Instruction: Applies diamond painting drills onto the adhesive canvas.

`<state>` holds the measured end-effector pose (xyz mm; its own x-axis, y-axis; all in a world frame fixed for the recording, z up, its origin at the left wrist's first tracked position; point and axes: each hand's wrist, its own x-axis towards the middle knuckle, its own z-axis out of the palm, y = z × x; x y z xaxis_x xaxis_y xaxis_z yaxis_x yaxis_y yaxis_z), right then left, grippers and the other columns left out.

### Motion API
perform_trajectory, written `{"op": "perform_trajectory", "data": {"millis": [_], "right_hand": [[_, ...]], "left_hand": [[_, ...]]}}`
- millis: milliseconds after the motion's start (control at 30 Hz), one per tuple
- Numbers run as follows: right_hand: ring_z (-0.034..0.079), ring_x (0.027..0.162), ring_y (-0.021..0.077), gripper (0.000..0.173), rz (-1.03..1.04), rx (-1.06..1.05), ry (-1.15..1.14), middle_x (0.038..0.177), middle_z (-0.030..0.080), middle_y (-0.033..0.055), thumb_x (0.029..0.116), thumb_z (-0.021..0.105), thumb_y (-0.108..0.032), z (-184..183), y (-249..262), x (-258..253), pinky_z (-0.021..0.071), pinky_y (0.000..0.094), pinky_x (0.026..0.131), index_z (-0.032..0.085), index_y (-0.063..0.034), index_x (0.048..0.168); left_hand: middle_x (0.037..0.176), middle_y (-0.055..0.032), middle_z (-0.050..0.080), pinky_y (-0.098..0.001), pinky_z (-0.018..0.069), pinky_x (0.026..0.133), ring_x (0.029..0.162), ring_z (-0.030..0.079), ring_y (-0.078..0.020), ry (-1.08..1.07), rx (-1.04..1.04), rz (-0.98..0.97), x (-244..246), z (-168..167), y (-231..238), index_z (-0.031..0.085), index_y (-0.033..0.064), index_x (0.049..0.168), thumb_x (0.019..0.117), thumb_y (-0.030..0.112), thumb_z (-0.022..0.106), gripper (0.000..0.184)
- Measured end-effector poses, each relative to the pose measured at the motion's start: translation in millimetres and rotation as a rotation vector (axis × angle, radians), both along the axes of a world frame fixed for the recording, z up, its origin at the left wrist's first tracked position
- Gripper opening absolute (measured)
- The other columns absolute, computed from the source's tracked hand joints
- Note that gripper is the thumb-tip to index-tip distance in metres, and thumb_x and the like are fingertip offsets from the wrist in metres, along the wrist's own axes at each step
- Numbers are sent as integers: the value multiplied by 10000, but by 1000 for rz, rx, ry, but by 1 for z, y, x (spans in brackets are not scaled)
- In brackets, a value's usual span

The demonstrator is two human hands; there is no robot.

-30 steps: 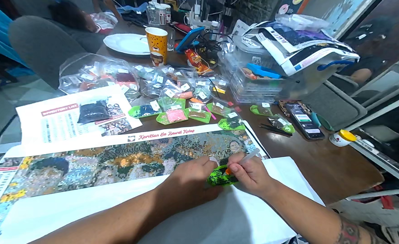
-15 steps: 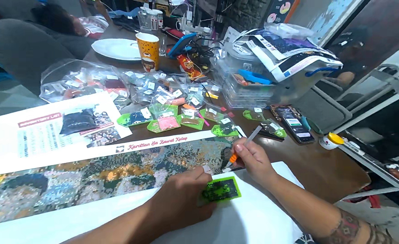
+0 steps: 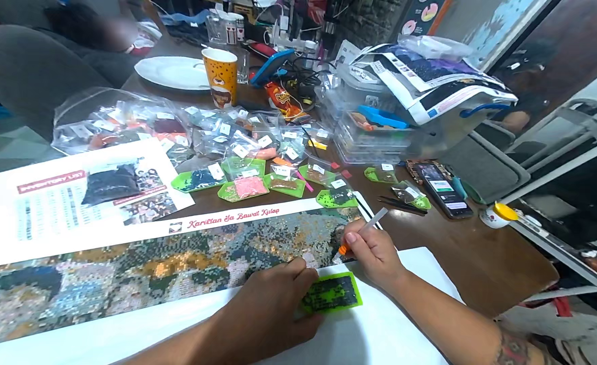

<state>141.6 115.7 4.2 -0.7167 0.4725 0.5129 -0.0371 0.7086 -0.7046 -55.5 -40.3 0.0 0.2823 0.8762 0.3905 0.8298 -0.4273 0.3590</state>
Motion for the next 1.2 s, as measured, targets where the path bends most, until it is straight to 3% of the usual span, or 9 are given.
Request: {"op": "perform_trajectory", "data": {"millis": [867,1200], "right_hand": [[532,578,-14,271,-4,32,-39,676,541,-41,1097,427,-241,-1,0,-3,471,141,545,572,-87,929],[522,586,-20,300,-36,166,-69,681,539,-42,1092,455,-285,2,-6,-4,473,142,546,589,-86,913]], "left_hand": [[820,-24,604,-303,522,508,652,629,-153,14,-2,8,0,-1,1,706,117,1093,880,528,628,470],[827,-18,629,-280,542,539,666,640,-127,-31,1,31,0,-1,0,713,118,1064,881,525,648,451]]}}
